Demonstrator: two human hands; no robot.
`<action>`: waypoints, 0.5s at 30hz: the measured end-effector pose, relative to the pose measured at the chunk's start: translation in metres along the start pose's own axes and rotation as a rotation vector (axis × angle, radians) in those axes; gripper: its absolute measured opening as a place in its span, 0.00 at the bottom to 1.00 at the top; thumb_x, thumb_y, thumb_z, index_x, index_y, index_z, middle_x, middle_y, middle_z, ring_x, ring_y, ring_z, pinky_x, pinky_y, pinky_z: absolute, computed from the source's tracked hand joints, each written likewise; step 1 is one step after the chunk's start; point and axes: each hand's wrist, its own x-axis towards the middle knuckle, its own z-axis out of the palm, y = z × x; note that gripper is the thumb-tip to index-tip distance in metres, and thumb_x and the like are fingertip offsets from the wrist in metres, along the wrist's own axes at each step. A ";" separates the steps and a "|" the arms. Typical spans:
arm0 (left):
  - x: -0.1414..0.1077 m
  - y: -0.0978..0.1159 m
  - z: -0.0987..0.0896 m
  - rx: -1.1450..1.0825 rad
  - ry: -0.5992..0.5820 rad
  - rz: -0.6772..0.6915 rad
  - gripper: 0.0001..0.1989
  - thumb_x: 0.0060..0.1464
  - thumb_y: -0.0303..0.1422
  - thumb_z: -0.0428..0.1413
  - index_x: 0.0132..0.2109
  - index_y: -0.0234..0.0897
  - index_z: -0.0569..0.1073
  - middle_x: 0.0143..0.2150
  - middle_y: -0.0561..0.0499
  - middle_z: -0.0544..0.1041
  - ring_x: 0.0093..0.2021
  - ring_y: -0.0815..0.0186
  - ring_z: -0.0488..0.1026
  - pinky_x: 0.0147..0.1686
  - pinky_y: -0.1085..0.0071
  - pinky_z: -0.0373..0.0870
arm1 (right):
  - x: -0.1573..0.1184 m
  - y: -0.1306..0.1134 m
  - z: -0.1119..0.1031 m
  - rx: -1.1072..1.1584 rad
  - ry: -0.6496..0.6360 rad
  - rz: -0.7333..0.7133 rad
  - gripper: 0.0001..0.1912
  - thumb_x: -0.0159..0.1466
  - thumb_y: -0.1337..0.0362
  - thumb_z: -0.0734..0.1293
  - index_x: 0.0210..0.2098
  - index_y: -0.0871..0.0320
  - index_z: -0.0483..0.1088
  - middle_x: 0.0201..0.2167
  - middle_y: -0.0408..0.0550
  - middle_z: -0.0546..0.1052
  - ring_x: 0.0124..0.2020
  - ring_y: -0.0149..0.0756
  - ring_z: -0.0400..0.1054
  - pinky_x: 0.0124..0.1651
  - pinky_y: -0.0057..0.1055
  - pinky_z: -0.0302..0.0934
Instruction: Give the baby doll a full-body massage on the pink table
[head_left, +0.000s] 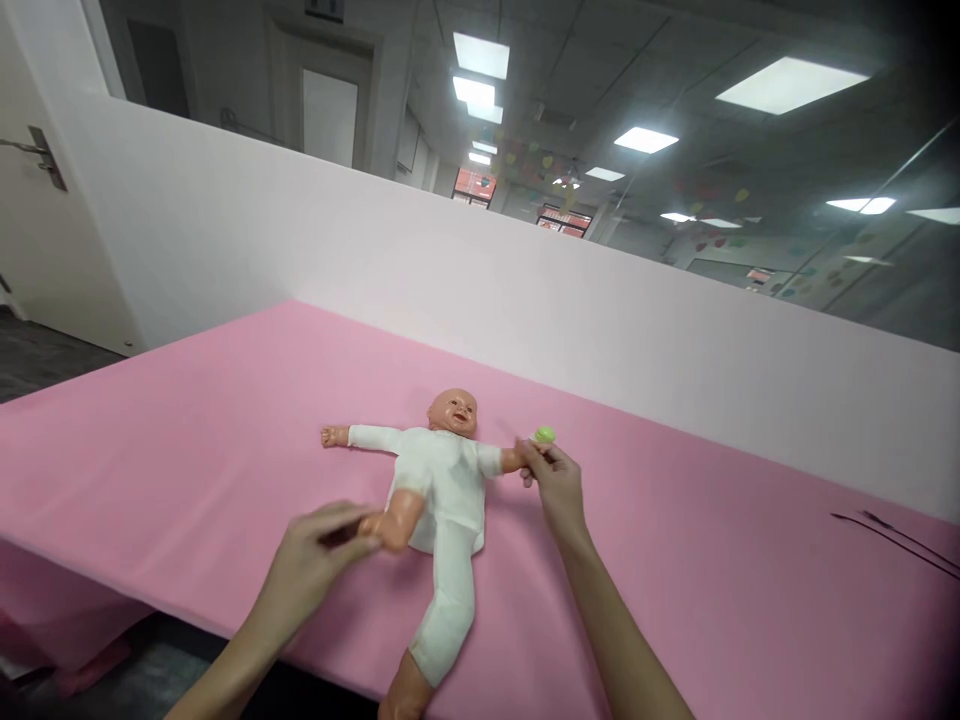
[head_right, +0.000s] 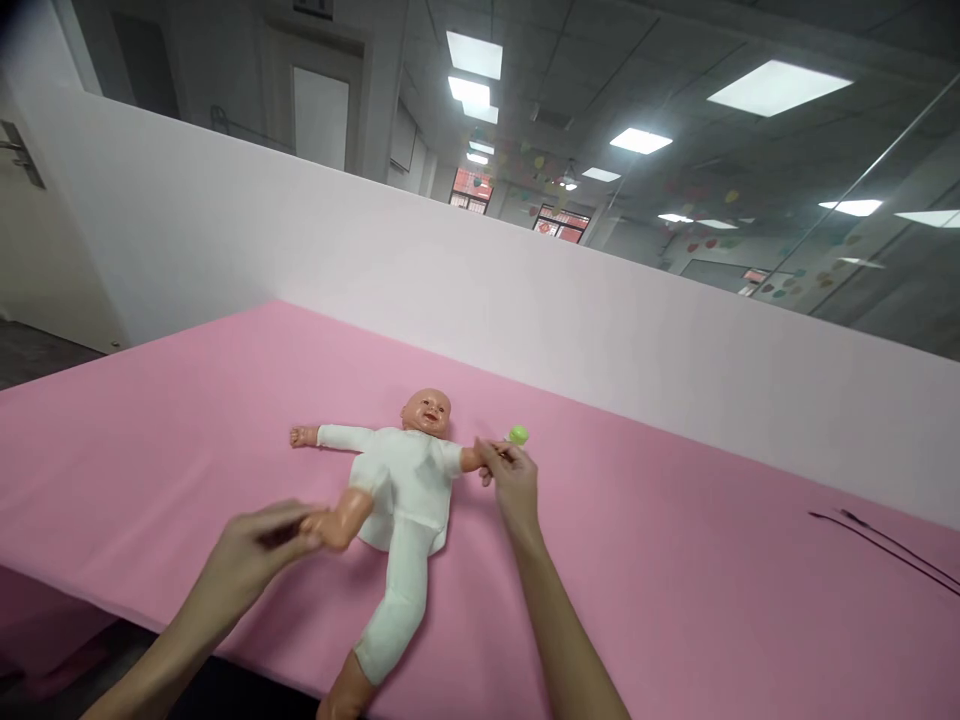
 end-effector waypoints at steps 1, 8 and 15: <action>0.020 0.003 0.008 -0.008 -0.001 -0.007 0.11 0.53 0.42 0.65 0.36 0.39 0.84 0.31 0.52 0.78 0.34 0.63 0.73 0.34 0.72 0.68 | -0.008 -0.005 0.011 -0.044 -0.103 -0.009 0.20 0.55 0.47 0.78 0.31 0.59 0.77 0.20 0.41 0.72 0.20 0.29 0.62 0.24 0.28 0.59; 0.087 -0.007 0.035 -0.127 -0.076 -0.010 0.14 0.51 0.42 0.65 0.30 0.34 0.81 0.27 0.53 0.75 0.32 0.64 0.70 0.34 0.71 0.65 | -0.031 0.012 0.042 -0.142 -0.364 0.052 0.22 0.56 0.44 0.76 0.29 0.59 0.75 0.20 0.40 0.71 0.20 0.30 0.63 0.24 0.29 0.57; -0.037 -0.019 -0.021 0.057 -0.080 -0.020 0.14 0.51 0.46 0.66 0.39 0.43 0.85 0.33 0.50 0.81 0.34 0.60 0.76 0.34 0.72 0.72 | 0.033 0.027 -0.031 0.045 0.218 0.087 0.25 0.49 0.43 0.79 0.23 0.59 0.74 0.18 0.40 0.70 0.21 0.29 0.61 0.25 0.28 0.59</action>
